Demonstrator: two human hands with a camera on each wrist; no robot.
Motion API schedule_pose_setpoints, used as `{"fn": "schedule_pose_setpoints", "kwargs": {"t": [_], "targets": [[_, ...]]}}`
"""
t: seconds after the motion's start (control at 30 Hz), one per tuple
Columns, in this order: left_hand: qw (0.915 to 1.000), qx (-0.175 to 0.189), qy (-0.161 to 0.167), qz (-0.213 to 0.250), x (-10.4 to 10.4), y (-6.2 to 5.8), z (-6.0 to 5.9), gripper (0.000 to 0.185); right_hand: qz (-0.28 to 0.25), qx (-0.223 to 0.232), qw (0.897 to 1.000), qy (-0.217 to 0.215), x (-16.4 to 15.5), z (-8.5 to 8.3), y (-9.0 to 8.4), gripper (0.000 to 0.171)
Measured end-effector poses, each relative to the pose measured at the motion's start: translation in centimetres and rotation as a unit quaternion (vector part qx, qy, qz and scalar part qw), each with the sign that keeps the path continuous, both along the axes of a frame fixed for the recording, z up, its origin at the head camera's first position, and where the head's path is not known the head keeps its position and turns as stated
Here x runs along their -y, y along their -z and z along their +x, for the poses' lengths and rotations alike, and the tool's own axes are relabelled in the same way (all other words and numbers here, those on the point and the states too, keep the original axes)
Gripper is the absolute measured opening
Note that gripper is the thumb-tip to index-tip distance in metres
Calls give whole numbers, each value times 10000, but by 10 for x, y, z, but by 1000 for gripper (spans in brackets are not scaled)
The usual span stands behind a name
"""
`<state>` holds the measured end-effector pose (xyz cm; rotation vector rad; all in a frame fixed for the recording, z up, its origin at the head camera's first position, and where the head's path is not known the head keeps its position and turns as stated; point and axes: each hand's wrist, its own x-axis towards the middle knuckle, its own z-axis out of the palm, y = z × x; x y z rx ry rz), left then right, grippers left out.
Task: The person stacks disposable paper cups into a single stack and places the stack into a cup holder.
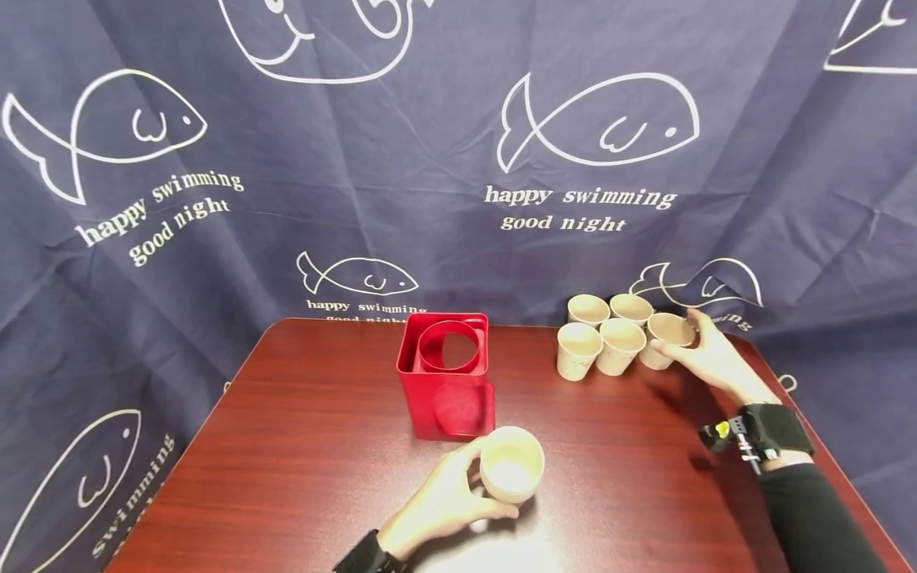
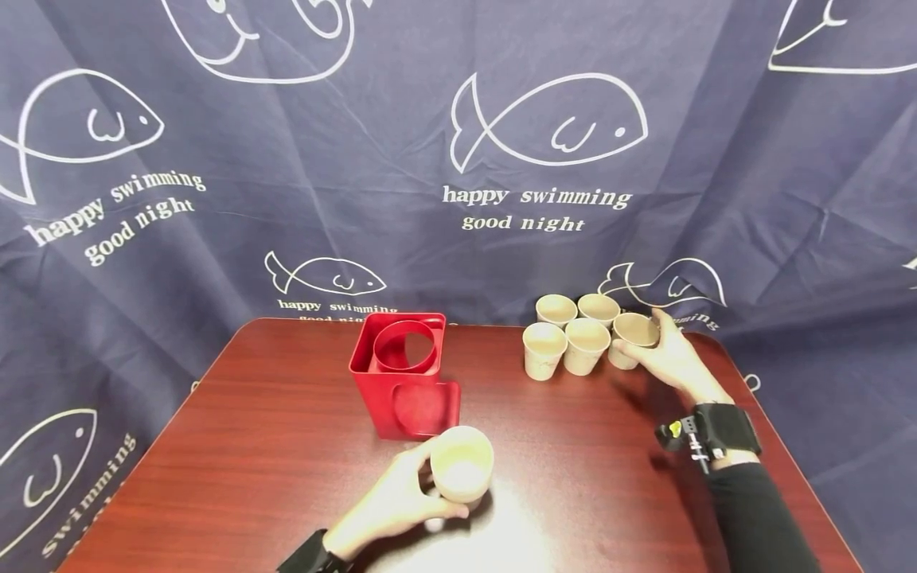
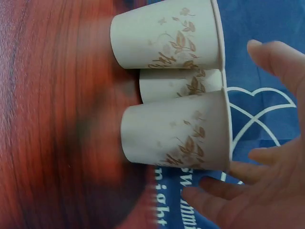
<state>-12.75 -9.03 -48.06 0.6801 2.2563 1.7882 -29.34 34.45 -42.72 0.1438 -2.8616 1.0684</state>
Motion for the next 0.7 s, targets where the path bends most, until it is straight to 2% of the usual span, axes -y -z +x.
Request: {"fn": "schedule_pose_setpoints", "kwargs": {"t": [0.33,0.5,0.7], "targets": [[10000,-30,32,46,0,1,-1,78,172,-225,9987,430,2,-7,14,93],[9998,-169,36,23,0,2,-1,78,-70,-148,9980,618,4,-5,18,90],[10000,34,13,18,0,0,0,78,-181,-272,9959,844,4,1,20,88]]}}
